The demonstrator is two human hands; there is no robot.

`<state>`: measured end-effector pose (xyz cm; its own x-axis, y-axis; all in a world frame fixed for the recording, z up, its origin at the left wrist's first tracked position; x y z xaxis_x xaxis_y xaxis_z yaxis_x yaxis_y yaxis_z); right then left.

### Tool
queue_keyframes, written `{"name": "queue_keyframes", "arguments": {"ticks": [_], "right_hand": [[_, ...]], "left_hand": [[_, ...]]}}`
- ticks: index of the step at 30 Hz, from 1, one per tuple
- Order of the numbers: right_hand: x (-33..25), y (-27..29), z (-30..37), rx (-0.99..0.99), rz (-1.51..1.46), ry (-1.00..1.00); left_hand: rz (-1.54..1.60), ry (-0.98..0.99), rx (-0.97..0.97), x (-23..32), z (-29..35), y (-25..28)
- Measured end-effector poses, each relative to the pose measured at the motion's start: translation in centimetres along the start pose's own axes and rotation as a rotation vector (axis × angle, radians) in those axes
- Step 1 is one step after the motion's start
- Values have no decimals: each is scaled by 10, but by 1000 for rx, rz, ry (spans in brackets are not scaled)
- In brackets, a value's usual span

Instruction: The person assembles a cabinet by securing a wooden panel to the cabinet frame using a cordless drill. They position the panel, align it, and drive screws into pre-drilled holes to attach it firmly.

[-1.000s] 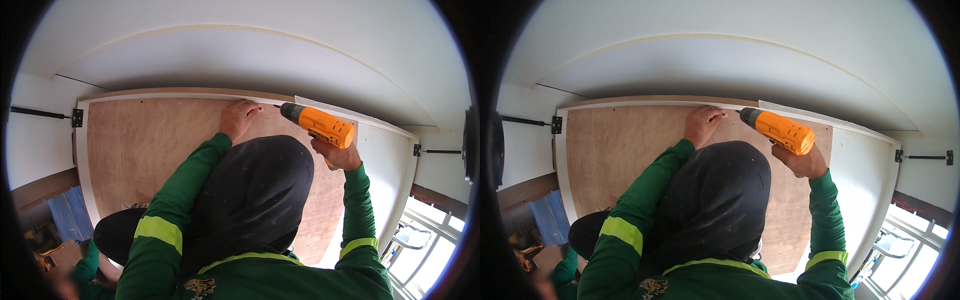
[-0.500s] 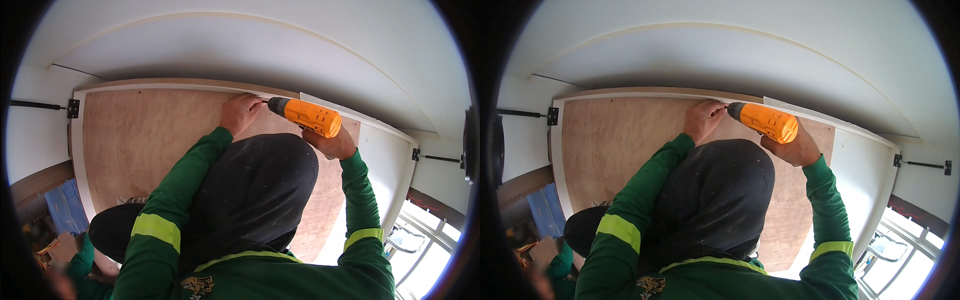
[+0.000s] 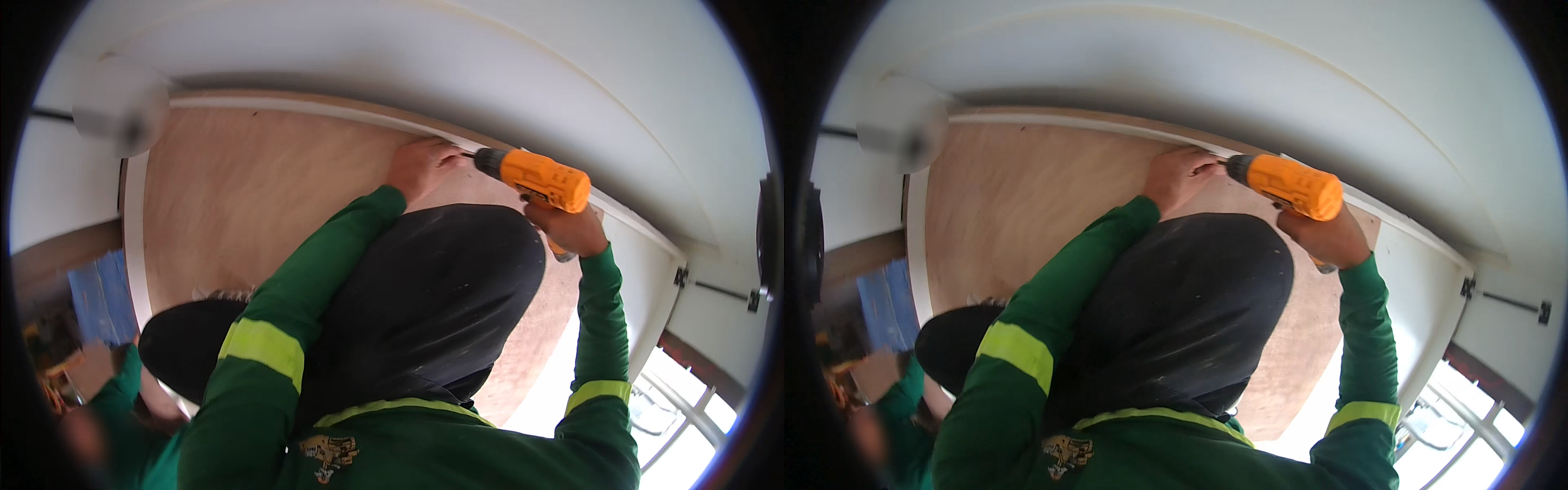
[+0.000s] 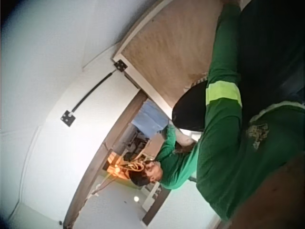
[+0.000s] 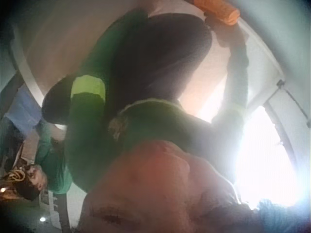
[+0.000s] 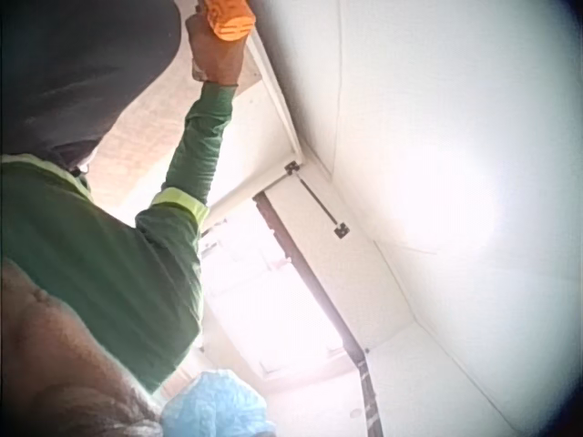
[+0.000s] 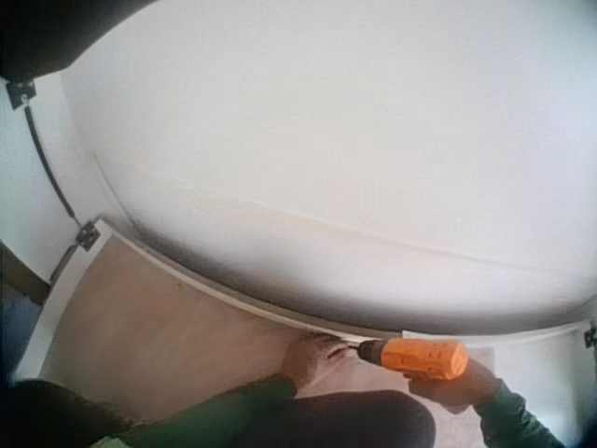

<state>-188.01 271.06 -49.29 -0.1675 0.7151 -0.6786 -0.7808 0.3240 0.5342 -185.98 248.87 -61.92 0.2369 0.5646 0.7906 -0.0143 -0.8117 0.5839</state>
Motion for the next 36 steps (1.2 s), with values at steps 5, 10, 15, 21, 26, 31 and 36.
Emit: {"name": "queue_keyframes", "arguments": {"ticks": [5,10,15,21,26,31,36], "right_hand": [[21,7,12,48,114,-127],[1,21,14,89,-210,-73],[-43,19,17,236,-128,134],[-78,23,11,209,112,262],[-69,50,14,220,213,200],[-74,53,11,177,263,234],[-84,44,19,170,324,237]], "left_hand": [[86,7,-9,-2,5,14],[-161,247,118,32,100,171],[-149,309,402,110,238,375],[166,984,592,155,557,420],[-188,1823,344,218,813,301],[-453,1733,-219,170,892,204],[-429,2152,-88,121,943,181]]}}
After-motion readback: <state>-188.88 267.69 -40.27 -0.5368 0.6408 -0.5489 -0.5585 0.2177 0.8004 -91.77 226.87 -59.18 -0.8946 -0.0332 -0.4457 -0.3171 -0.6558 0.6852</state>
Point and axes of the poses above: each hand's wrist, its own z-axis away from the middle knuckle, its own y-axis out of the back of the hand, x = y × z, the point moved 10 cm from there along -z, towards the middle knuckle, and after that the axes turned 13 degrees about -x, right-handed, at the moved point
